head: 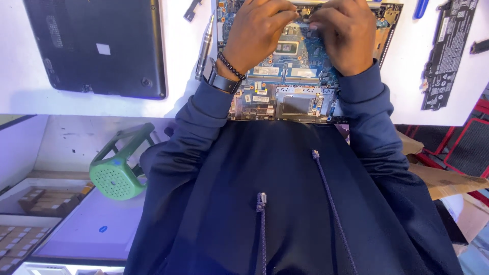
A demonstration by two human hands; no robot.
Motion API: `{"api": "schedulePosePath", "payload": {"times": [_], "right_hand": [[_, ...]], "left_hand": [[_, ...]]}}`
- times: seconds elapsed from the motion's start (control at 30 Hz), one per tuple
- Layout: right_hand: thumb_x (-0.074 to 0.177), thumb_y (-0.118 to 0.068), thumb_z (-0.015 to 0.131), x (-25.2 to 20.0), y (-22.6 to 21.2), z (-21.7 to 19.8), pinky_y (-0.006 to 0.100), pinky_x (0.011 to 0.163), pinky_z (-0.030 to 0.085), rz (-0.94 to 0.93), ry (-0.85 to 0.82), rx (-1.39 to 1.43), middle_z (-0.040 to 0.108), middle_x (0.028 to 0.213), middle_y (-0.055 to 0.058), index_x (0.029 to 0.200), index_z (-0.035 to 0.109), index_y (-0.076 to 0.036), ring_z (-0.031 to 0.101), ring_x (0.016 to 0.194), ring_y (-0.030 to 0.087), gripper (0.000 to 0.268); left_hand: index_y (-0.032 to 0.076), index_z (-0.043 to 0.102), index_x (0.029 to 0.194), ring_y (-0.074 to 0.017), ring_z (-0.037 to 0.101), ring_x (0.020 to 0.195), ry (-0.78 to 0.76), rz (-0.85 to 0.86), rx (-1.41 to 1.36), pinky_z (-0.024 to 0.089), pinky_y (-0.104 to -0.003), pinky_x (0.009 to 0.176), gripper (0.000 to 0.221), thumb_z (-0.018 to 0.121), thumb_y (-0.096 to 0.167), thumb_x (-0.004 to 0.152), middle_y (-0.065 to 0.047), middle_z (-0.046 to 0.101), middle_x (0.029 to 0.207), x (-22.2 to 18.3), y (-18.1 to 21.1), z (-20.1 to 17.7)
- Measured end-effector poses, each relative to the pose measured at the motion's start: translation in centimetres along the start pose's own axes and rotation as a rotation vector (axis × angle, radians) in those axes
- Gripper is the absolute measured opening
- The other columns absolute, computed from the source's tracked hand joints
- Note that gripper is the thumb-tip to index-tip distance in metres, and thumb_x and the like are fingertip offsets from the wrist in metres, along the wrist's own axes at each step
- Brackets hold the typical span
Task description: The person works on a disassembled laptop motherboard on a white workbench. They use a screwdriver to unscrew components, remove small screws and parts by hand, reposition the board, and continue unscrewing and handling internal laptop components.
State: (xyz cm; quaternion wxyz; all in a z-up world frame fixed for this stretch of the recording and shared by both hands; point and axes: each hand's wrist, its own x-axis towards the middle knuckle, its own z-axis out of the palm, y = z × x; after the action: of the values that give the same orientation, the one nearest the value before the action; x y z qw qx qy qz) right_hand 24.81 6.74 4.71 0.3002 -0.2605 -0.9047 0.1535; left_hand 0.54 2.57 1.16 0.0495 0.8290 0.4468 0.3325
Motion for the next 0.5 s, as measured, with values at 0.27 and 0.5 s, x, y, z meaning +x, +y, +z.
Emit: {"api": "schedulePosePath", "payload": {"times": [0.27,0.5], "right_hand": [[0.107,0.016,0.066,0.0,0.3,0.7,0.045,0.073,0.044,-0.064,0.026,0.003,0.072,0.102,0.017,0.104,0.074,0.003,0.062,0.09,0.036,0.016],[0.1,0.011,0.07,-0.7,-0.6,0.5,0.047,0.07,0.038,0.039,-0.054,-0.093,0.066,0.097,0.016,0.107,0.076,-0.004,0.06,0.087,0.038,0.018]], "left_hand": [[0.009,0.076,0.099,-0.0274,0.062,0.09,0.029,-0.039,0.017,0.049,-0.041,0.07,0.006,0.074,0.003,0.097,-0.004,0.068,0.103,0.6,0.4,-0.7],[0.015,0.07,0.102,-0.031,0.059,0.078,-0.053,-0.022,0.187,0.041,-0.044,0.052,0.015,0.067,0.006,0.09,-0.006,0.062,0.093,0.4,1.1,-1.5]]}}
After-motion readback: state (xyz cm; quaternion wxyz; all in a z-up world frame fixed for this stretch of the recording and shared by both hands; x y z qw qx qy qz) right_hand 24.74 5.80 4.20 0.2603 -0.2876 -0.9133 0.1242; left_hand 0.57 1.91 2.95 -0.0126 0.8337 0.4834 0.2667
